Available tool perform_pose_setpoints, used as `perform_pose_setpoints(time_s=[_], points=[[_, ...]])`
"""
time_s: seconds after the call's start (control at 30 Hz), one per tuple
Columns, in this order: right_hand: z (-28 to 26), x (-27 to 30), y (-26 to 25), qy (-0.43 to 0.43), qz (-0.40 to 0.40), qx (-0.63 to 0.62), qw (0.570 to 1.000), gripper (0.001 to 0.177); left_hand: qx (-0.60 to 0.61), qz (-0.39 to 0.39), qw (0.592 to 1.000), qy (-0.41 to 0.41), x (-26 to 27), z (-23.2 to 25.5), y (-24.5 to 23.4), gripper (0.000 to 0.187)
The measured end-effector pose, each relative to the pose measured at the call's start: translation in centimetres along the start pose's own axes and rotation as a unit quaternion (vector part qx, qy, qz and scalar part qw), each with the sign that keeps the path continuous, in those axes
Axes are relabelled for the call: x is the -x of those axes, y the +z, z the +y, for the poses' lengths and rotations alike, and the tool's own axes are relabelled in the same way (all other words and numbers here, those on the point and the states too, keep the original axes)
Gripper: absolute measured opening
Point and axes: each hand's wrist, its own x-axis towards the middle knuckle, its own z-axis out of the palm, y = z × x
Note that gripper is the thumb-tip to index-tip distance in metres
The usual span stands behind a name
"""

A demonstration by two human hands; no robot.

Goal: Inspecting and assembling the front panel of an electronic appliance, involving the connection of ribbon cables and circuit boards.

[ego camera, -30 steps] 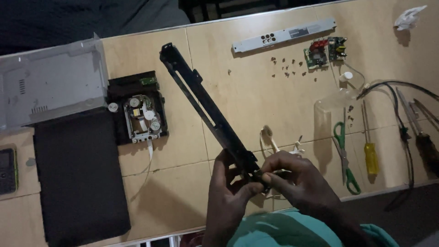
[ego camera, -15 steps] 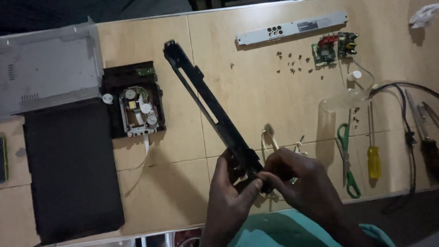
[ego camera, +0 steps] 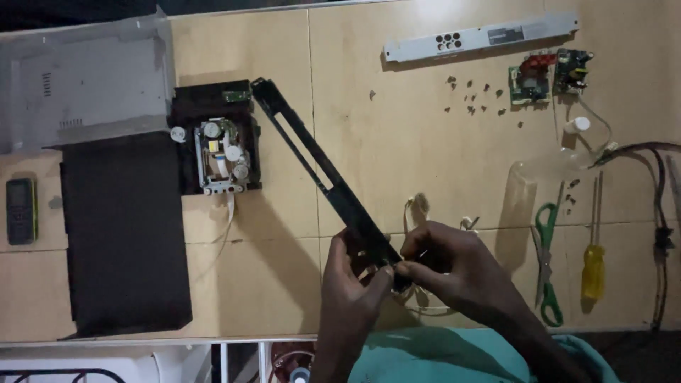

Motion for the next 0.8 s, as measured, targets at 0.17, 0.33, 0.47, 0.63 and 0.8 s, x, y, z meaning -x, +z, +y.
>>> perform_pose_setpoints(time_s=[0.17,0.33,0.47,0.63,0.8], points=[[-1.2,-0.5,-0.2,0.061,0.011,-0.027,0.998,0.015,0.013,0.022,0.999,0.039,-0.3,-0.1,1.1,0.043],[-1.7,-1.0,-0.9,0.048,0.017,0.067,0.996,0.013,0.027,0.029,0.999,0.023,-0.6,0.9,1.3,0.039],[-2.8,-0.7,-0.7,0.02,0.043,0.09,0.995,0.013,0.039,0.069,0.997,0.015,-0.2,1.7,1.4,0.038],[-3.0,-0.5,-1.8,-0.07,-0.059,0.056,0.994,0.032,0.011,0.088,0.996,-0.003,0.9,4.5,0.6,0.039],[-4.1,0.9,-1.7,-0.092,-0.034,0.101,0.99,0.032,0.01,0.086,0.996,-0.017,2.4,6.2,0.5,0.047]])
